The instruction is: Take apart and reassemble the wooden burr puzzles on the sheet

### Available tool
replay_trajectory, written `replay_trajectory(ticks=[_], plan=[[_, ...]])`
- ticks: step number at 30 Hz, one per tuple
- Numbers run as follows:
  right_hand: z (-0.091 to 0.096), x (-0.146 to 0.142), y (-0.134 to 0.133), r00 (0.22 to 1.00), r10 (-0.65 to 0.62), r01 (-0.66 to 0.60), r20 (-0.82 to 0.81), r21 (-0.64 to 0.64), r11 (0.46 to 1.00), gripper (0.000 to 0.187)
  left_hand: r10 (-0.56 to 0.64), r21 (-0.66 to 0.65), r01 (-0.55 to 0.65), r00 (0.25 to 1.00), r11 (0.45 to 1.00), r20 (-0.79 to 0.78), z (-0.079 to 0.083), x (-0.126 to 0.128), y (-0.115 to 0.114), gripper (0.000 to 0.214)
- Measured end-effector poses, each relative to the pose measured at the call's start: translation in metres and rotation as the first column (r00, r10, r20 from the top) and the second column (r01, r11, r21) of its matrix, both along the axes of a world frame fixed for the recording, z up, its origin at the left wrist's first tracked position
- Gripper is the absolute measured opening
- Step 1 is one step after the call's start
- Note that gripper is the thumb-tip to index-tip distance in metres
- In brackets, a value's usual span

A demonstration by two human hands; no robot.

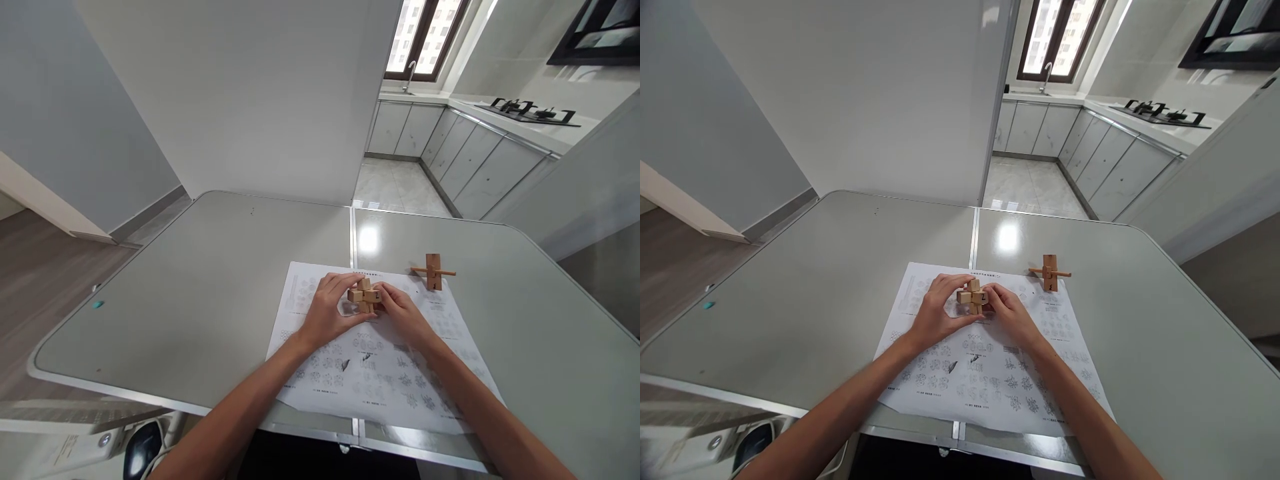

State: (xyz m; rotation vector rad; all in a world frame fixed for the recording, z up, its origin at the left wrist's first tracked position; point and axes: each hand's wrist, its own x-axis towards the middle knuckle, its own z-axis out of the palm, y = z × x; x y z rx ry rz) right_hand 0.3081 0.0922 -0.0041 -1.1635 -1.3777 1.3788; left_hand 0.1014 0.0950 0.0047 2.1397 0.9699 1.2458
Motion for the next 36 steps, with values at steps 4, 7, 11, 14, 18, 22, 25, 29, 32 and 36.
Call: replay_trajectory(ticks=[4, 7, 11, 14, 18, 22, 25, 29, 32, 36], plan=[[0.007, 0.003, -0.001, 0.999, 0.015, -0.016, 0.045, 0.012, 1.0, 0.052, -0.013, 0.164, 0.027, 0.996, 0.986, -0.09, -0.001, -0.002, 0.0, 0.064], [0.006, 0.005, 0.0, 0.999, 0.048, -0.049, -0.017, -0.023, 0.999, 0.051, -0.011, 0.192, 0.029, 0.995, 0.981, -0.095, 0.0, -0.003, 0.0, 0.066], [0.0, 0.004, 0.002, 0.992, 0.016, -0.025, -0.126, -0.066, 0.998, 0.045, -0.018, 0.074, 0.023, 0.998, 0.997, -0.06, -0.002, -0.003, 0.002, 0.071], [-0.003, 0.003, 0.004, 0.953, 0.0, -0.045, -0.301, -0.141, 0.989, 0.043, 0.018, -0.051, -0.02, 0.999, 0.998, -0.029, -0.004, -0.001, 0.003, 0.079], [-0.005, 0.007, 0.01, 0.8, -0.195, 0.015, -0.567, -0.307, 0.952, 0.026, 0.151, -0.181, -0.147, 0.989, 0.973, 0.009, -0.005, 0.0, 0.003, 0.066], [-0.011, 0.016, 0.019, 0.55, -0.383, 0.001, -0.742, -0.457, 0.889, 0.015, 0.216, -0.22, -0.211, 0.976, 0.952, -0.003, -0.005, 0.001, 0.004, 0.048], [-0.014, 0.02, 0.024, 0.384, -0.493, -0.005, -0.781, -0.535, 0.845, 0.018, 0.22, -0.214, -0.217, 0.975, 0.952, -0.01, -0.004, 0.001, 0.005, 0.042], [-0.014, 0.023, 0.026, 0.257, -0.578, 0.02, -0.775, -0.594, 0.804, 0.027, 0.217, -0.224, -0.216, 0.976, 0.95, -0.017, -0.003, 0.002, 0.004, 0.037], [-0.011, 0.025, 0.027, 0.247, -0.57, 0.052, -0.784, -0.577, 0.815, 0.03, 0.197, -0.25, -0.195, 0.98, 0.949, -0.018, -0.001, 0.002, 0.003, 0.033], [-0.005, 0.023, 0.025, 0.245, -0.589, 0.086, -0.77, -0.588, 0.804, 0.022, 0.166, -0.26, -0.162, 0.986, 0.952, -0.009, 0.001, 0.002, 0.003, 0.027]])
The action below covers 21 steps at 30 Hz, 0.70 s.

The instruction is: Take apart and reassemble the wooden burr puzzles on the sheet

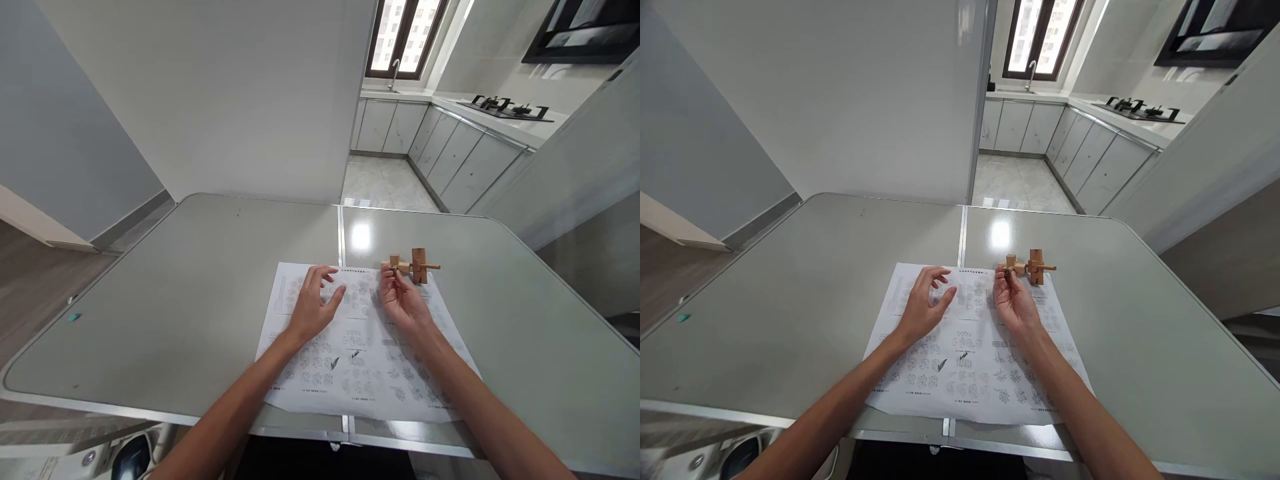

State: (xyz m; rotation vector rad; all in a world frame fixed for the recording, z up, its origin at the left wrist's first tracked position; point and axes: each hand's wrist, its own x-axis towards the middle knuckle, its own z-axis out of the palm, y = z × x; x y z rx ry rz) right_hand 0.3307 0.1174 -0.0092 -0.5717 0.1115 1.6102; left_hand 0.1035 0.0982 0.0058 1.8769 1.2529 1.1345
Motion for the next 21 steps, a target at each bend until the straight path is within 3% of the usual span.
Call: replay_trajectory(ticks=[4, 6, 12, 16, 21], plan=[[0.006, -0.008, -0.005, 0.988, 0.07, -0.071, 0.135, 0.005, 0.997, 0.004, -0.006, 0.01, 0.006, 1.0, 1.0, 0.014, 0.002, 0.0, 0.0, 0.017], [0.01, -0.012, -0.009, 0.954, 0.155, -0.174, 0.258, 0.049, 0.984, 0.011, -0.026, 0.007, 0.026, 1.0, 1.0, 0.018, 0.003, 0.001, 0.001, 0.012], [0.017, -0.025, -0.022, 0.714, 0.306, -0.459, 0.63, 0.092, 0.883, 0.032, -0.142, -0.069, 0.142, 0.99, 0.987, -0.001, 0.004, 0.0, 0.002, 0.014], [0.017, -0.027, -0.024, 0.645, 0.31, -0.511, 0.698, 0.092, 0.855, 0.033, -0.186, -0.102, 0.186, 0.982, 0.977, 0.01, 0.003, 0.0, 0.002, 0.017], [0.014, -0.024, -0.023, 0.646, 0.302, -0.52, 0.701, 0.115, 0.846, 0.033, -0.198, -0.126, 0.198, 0.98, 0.972, 0.012, 0.003, 0.0, 0.002, 0.023]])
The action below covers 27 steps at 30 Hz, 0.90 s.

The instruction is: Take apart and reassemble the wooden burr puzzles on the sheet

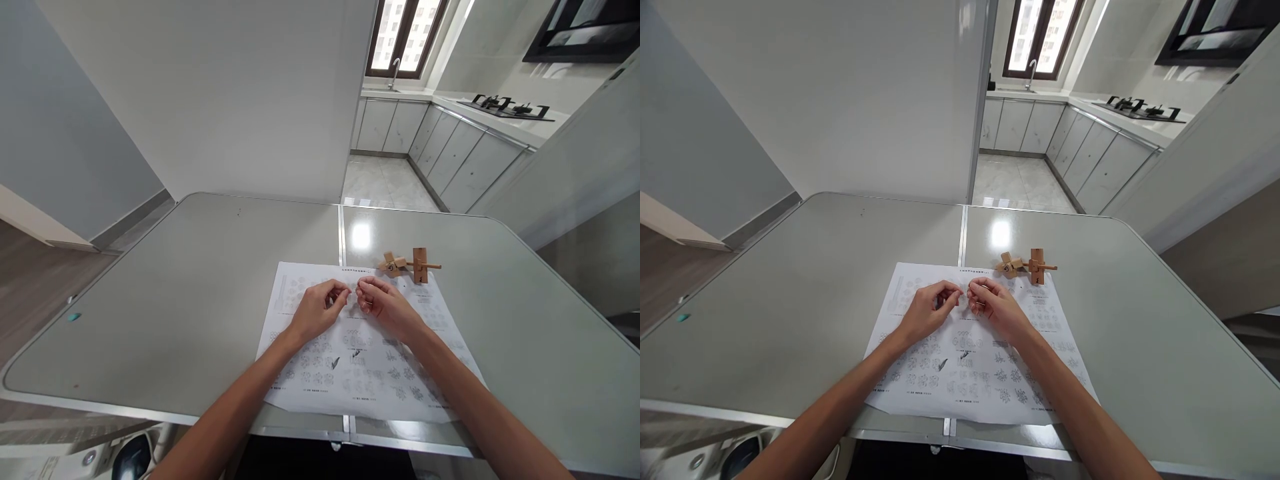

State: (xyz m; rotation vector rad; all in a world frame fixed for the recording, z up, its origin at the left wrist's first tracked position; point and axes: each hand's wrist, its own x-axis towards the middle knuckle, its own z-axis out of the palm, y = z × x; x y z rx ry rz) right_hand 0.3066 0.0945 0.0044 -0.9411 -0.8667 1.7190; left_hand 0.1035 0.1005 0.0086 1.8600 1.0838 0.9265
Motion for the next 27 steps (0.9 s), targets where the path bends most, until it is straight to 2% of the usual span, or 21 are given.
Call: replay_trajectory(ticks=[9, 20, 23, 27], plan=[[0.001, 0.0, -0.001, 0.999, 0.02, -0.021, 0.04, 0.007, 1.0, 0.031, 0.0, -0.001, 0.0, 1.0, 1.0, 0.001, 0.003, 0.0, 0.0, 0.025], [0.004, -0.003, 0.0, 1.0, -0.018, 0.018, 0.012, 0.013, 1.0, 0.033, 0.024, -0.019, -0.024, 1.0, 1.0, 0.013, 0.003, 0.0, -0.002, 0.02], [0.002, 0.0, 0.003, 0.994, -0.084, 0.086, -0.067, 0.02, 0.996, 0.034, 0.038, -0.032, -0.038, 0.999, 0.999, 0.018, 0.004, -0.001, -0.002, 0.018], [-0.002, 0.015, 0.01, 0.934, -0.195, 0.207, -0.298, 0.01, 0.978, 0.036, 0.051, -0.049, -0.05, 0.999, 0.998, 0.015, 0.004, -0.002, -0.002, 0.016]])
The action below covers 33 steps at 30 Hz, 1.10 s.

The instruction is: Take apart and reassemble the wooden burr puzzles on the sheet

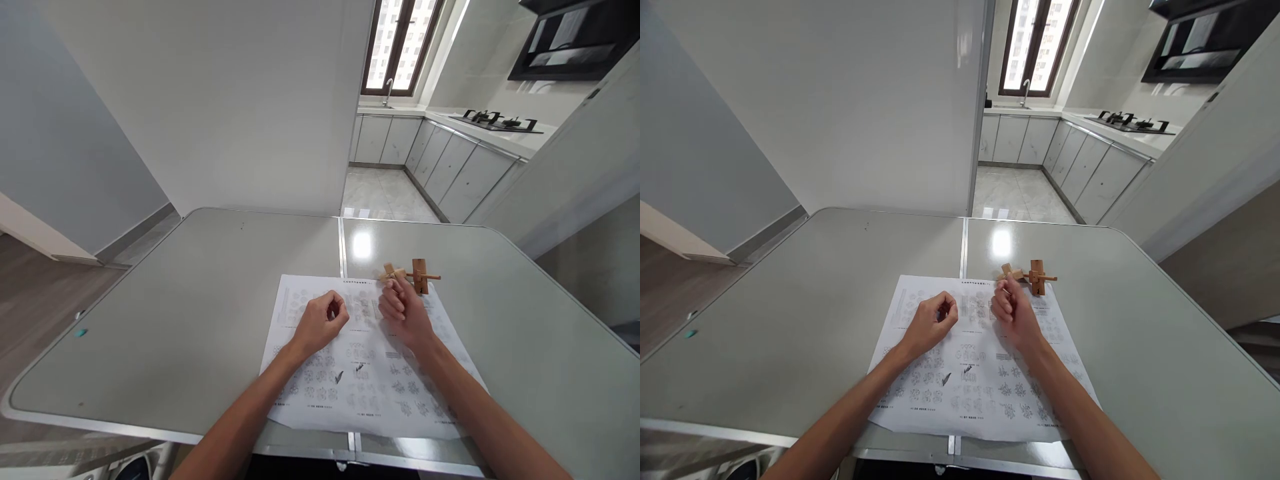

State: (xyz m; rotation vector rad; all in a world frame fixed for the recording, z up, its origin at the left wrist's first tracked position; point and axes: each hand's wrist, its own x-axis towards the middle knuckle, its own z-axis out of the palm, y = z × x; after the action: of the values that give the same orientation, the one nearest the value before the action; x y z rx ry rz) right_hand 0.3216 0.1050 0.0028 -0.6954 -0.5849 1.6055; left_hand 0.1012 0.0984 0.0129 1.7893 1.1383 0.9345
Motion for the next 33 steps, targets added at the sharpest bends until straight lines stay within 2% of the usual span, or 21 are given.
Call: replay_trajectory(ticks=[4, 8, 17, 25, 33], plan=[[-0.006, 0.018, 0.007, 0.982, -0.06, 0.058, -0.181, -0.019, 0.998, 0.037, -0.003, 0.004, 0.003, 1.0, 1.0, -0.002, 0.0, -0.001, 0.0, 0.016], [-0.01, 0.027, 0.01, 0.964, -0.054, 0.053, -0.26, -0.011, 0.999, 0.035, -0.017, 0.008, 0.016, 1.0, 1.0, 0.005, 0.001, -0.002, -0.001, 0.019], [-0.018, 0.037, 0.014, 0.957, -0.012, 0.013, -0.291, 0.0, 1.0, 0.028, -0.025, 0.018, 0.025, 1.0, 1.0, -0.012, -0.001, -0.003, -0.002, 0.023], [-0.02, 0.043, 0.014, 0.93, -0.069, 0.065, -0.36, -0.024, 0.998, 0.02, -0.027, 0.011, 0.027, 1.0, 1.0, -0.002, -0.002, -0.003, -0.001, 0.02], [-0.015, 0.039, 0.013, 0.937, -0.147, 0.136, -0.318, -0.057, 0.989, 0.027, 0.026, -0.077, -0.021, 0.997, 0.997, 0.069, -0.001, -0.005, 0.0, 0.022]])
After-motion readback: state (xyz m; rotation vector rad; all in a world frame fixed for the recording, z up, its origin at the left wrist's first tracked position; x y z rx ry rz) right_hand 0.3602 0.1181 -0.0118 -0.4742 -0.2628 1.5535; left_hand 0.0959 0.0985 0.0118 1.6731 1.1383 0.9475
